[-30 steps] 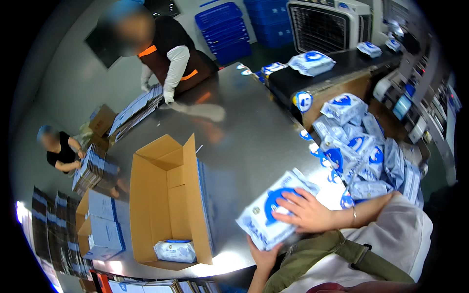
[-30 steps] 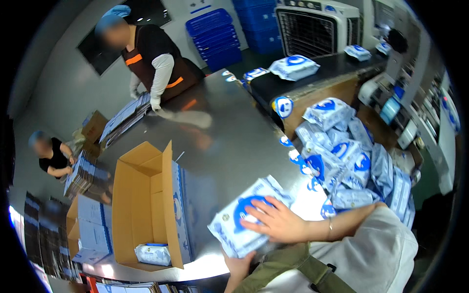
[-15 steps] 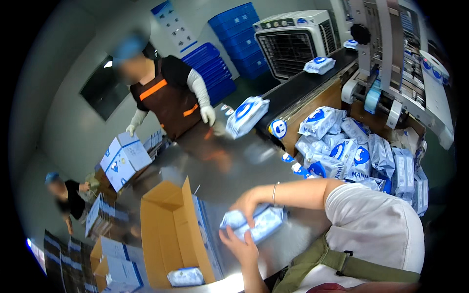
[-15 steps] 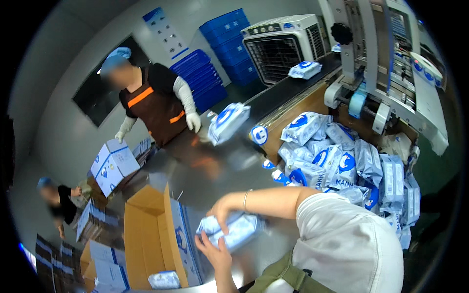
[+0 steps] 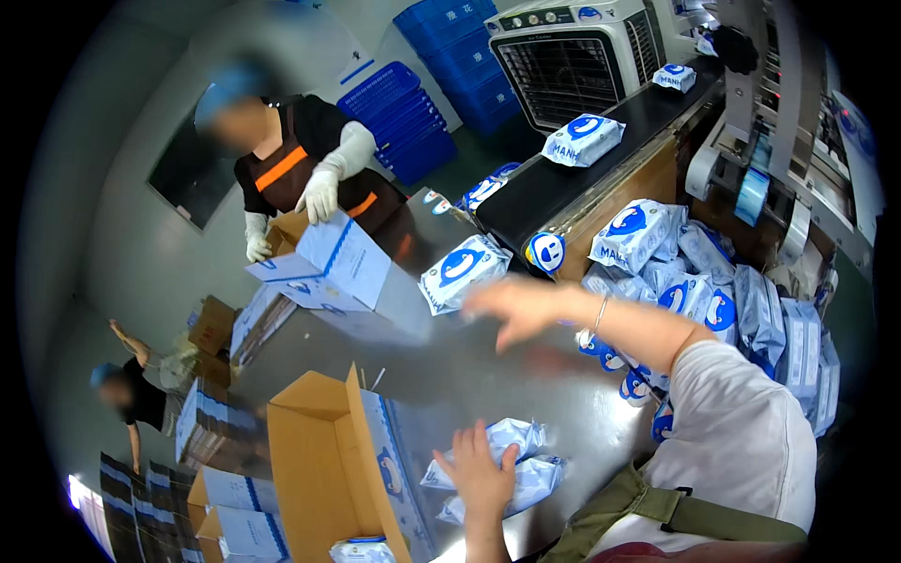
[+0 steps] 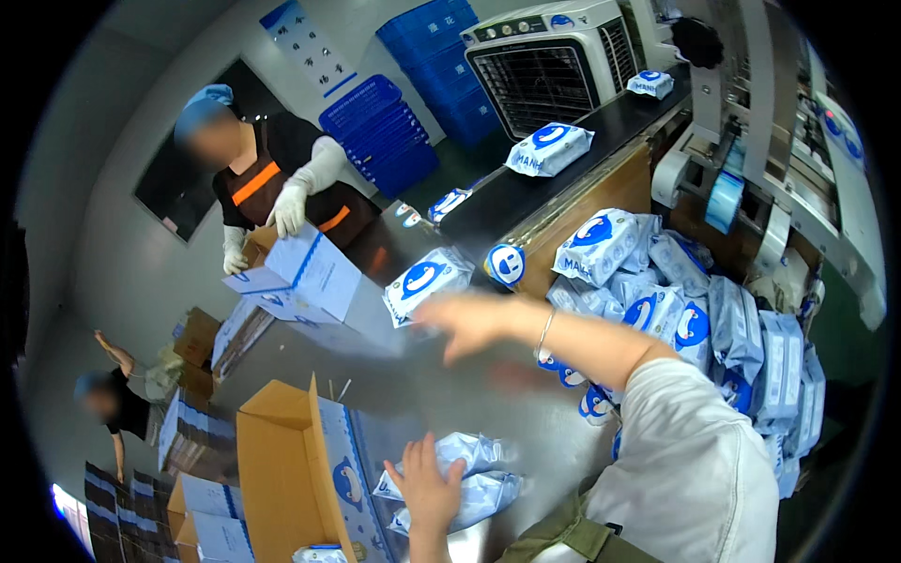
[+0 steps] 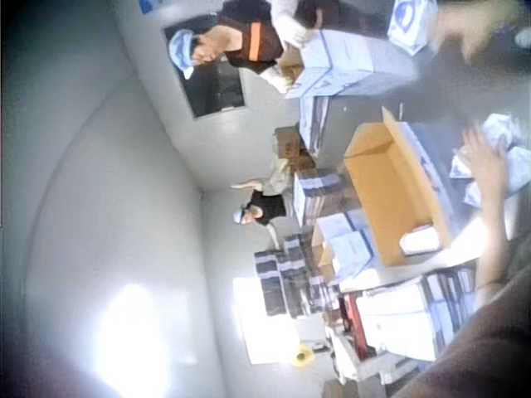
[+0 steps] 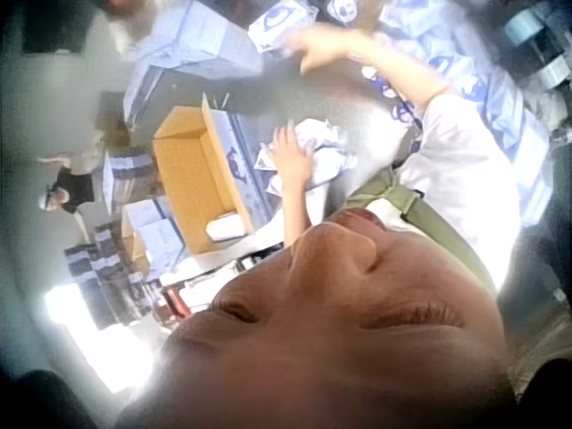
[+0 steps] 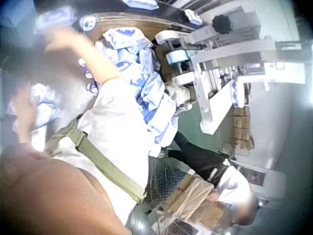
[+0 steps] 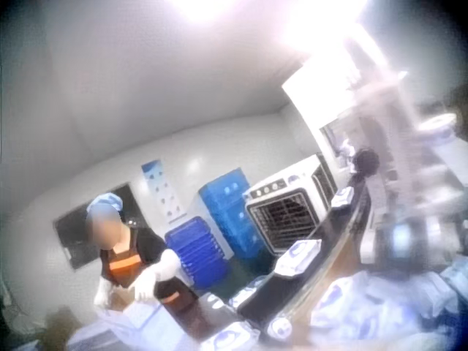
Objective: The person places packets of wet wipes into a cardboard box on a metal table, folds a new box into shape, and continues filling it with packets.
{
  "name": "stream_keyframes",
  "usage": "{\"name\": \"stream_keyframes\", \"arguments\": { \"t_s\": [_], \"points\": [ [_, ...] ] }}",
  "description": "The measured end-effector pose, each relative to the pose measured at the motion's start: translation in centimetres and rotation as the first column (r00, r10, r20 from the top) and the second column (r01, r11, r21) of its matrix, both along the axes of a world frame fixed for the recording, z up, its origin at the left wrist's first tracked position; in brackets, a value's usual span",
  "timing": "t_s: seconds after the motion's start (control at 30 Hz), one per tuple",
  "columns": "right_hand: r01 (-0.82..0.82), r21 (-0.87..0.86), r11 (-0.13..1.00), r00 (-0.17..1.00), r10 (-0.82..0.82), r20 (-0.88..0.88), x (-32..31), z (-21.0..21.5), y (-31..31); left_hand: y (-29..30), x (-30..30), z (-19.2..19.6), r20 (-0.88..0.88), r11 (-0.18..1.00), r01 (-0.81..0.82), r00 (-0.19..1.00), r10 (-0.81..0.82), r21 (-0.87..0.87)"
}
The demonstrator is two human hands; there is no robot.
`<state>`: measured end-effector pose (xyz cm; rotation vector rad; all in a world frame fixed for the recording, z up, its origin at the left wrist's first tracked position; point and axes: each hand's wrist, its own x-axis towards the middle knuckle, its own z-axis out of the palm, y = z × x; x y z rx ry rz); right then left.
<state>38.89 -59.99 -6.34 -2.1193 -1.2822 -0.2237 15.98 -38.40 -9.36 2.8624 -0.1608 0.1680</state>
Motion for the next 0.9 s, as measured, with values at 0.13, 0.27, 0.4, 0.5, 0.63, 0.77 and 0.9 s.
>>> {"name": "stream_keyframes", "arguments": {
  "t_s": [0.13, 0.27, 0.4, 0.5, 0.63, 0.77, 0.9],
  "points": [
    [0.556, 0.044, 0.83, 0.782, -0.54, 0.31, 10.6, 4.0, -10.3, 0.3, 0.1, 0.4, 0.054, 0.997, -0.01, 0.998, 0.014, -0.074],
    [0.841, -0.224, 0.492, 0.537, -0.708, 0.459, 18.2, 4.1, -16.7, 0.1, 0.8, 0.5, 0.024, 0.994, -0.035, 0.999, 0.038, -0.107],
    [0.727, -0.513, 0.457, 0.649, -0.701, 0.295, 20.9, 3.7, -12.3, 0.5, 1.0, 0.4, 0.048, 0.99, -0.034, 0.998, 0.041, -0.138],
    [0.664, -0.439, 0.605, 0.735, -0.636, 0.235, 21.3, 5.1, -7.0, 0.5, 1.3, 0.5, 0.038, 0.992, -0.032, 0.999, 0.037, -0.123],
    [0.507, -0.312, 0.804, 0.862, -0.474, 0.18, 20.3, 4.5, 2.3, 0.7, 1.3, 0.7, 0.056, 0.995, -0.028, 0.998, 0.034, -0.098],
    [0.333, -0.315, 0.889, 0.941, -0.337, 0.044, 20.8, -0.3, 8.1, 0.9, 1.5, 0.8, 0.107, 0.993, -0.002, 0.994, 0.015, -0.122],
    [0.09, -0.279, 0.956, 0.996, -0.087, 0.023, 13.1, 0.4, 9.4, 1.3, 1.4, 0.8, 0.158, 0.982, 0.016, 0.987, 0.014, -0.189]
  ]
}}
